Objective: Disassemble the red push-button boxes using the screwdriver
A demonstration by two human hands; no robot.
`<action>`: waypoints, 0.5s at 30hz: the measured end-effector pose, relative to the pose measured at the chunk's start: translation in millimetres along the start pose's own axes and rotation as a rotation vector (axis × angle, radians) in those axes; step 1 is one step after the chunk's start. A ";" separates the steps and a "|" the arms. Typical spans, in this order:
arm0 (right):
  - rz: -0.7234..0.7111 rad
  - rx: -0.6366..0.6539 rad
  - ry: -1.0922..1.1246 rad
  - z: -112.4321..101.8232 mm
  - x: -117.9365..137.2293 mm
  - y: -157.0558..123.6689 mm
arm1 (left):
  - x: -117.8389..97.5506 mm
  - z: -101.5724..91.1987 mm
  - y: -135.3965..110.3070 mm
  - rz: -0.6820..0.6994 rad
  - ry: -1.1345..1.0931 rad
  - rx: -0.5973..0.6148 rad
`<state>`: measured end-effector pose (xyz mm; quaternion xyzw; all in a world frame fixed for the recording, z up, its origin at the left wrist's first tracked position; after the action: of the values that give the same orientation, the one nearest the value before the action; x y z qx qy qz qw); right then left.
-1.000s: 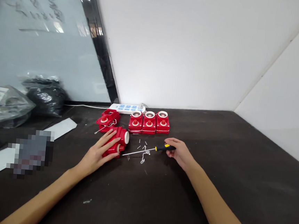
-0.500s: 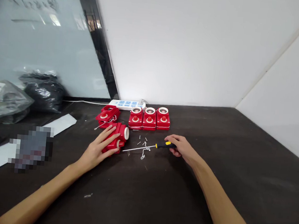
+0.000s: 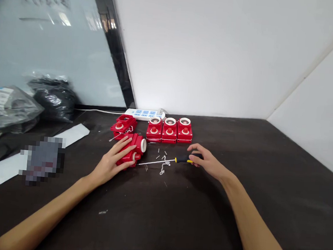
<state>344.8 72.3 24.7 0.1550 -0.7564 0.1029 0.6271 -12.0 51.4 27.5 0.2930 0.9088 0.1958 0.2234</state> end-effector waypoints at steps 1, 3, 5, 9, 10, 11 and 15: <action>-0.033 0.009 -0.034 -0.3 2.1 0.2 | -0.3 0.1 0.1 0.000 0.001 -0.002; -0.067 0.000 -0.058 0.4 3.5 1.4 | -0.9 0.8 0.2 0.003 0.002 -0.005; -0.040 -0.054 -0.002 2.2 0.5 3.6 | -1.4 2.3 0.3 0.007 0.009 -0.009; 0.161 -0.164 0.211 8.8 -11.5 6.5 | -2.2 5.6 1.1 0.008 0.041 -0.026; 0.215 -0.166 0.244 10.8 -13.7 6.5 | -2.4 6.1 1.4 0.009 0.048 -0.030; 0.267 -0.164 0.254 12.4 -15.5 6.2 | -2.6 6.5 1.7 0.010 0.054 -0.032; 0.379 -0.183 0.110 12.3 -19.5 4.6 | -2.8 6.5 2.1 0.012 0.070 -0.034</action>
<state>335.1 74.3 3.4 -0.0533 -0.7429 0.1580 0.6483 -5.7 52.7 24.0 0.2878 0.9108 0.2226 0.1952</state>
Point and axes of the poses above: each hand's wrist, its own y-axis towards the middle knuckle, its own z-axis out of the palm, x = y × z, the point moved 4 cm from there along y, towards the middle knuckle, and after that the axes turned 4 degrees about -z, right-handed, at the moved point
